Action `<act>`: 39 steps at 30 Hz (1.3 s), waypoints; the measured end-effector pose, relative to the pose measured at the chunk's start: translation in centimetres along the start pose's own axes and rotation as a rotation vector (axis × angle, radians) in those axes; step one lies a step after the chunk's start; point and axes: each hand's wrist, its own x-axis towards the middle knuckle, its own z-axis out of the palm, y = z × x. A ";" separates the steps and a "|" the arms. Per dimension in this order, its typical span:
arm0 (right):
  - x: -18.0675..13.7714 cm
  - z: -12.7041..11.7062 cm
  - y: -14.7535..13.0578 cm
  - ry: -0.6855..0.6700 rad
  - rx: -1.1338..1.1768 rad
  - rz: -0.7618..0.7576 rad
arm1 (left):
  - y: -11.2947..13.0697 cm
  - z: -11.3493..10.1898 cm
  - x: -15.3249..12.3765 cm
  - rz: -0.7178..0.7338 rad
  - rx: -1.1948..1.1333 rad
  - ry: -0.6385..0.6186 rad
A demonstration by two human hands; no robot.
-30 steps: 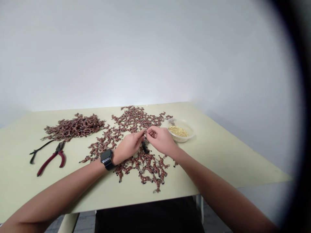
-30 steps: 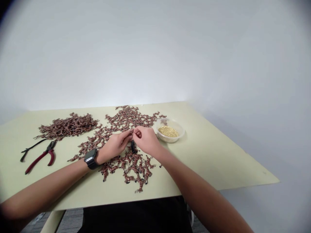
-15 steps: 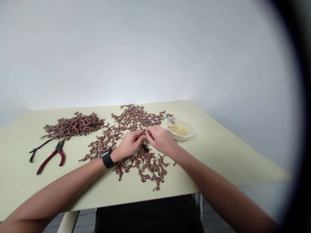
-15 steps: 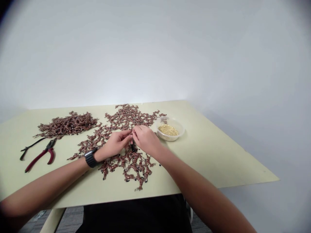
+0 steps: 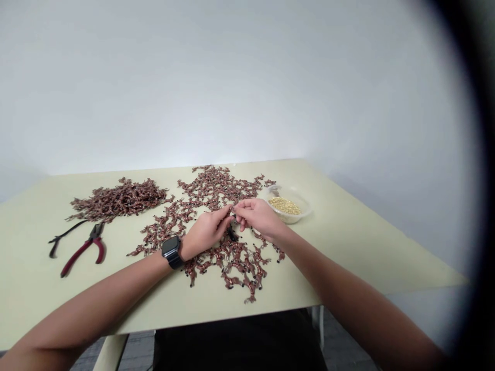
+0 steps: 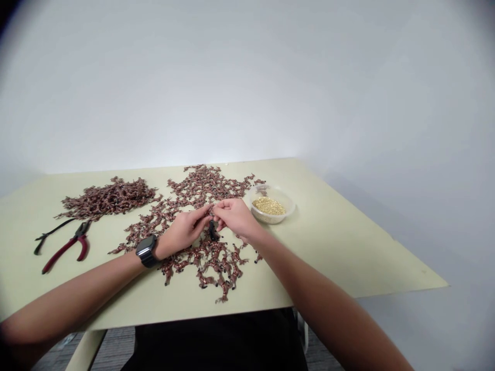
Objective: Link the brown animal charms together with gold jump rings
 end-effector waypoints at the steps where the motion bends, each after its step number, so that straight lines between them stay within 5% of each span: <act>1: 0.1 -0.1 0.0 -0.021 0.009 0.006 | 0.0 -0.1 0.0 0.002 -0.013 0.000; 4: -0.3 -0.5 -0.3 -0.036 -0.119 -0.068 | 0.4 -0.4 0.2 -0.030 -0.142 -0.004; 12: -1.3 -0.9 -1.5 0.042 -0.721 -0.593 | 1.6 -0.9 0.4 -0.241 -0.553 -0.151; 17: -1.2 -0.3 -1.1 0.082 -0.580 -0.422 | 1.7 -0.7 0.3 -0.210 -0.465 -0.088; 24: -0.2 0.2 -0.2 -0.118 0.092 -0.011 | 1.1 -0.6 0.3 -0.077 -0.264 0.005; 39: -1.0 -0.1 -0.7 0.151 -0.572 -0.428 | 1.7 -0.8 0.6 -0.265 -0.577 -0.093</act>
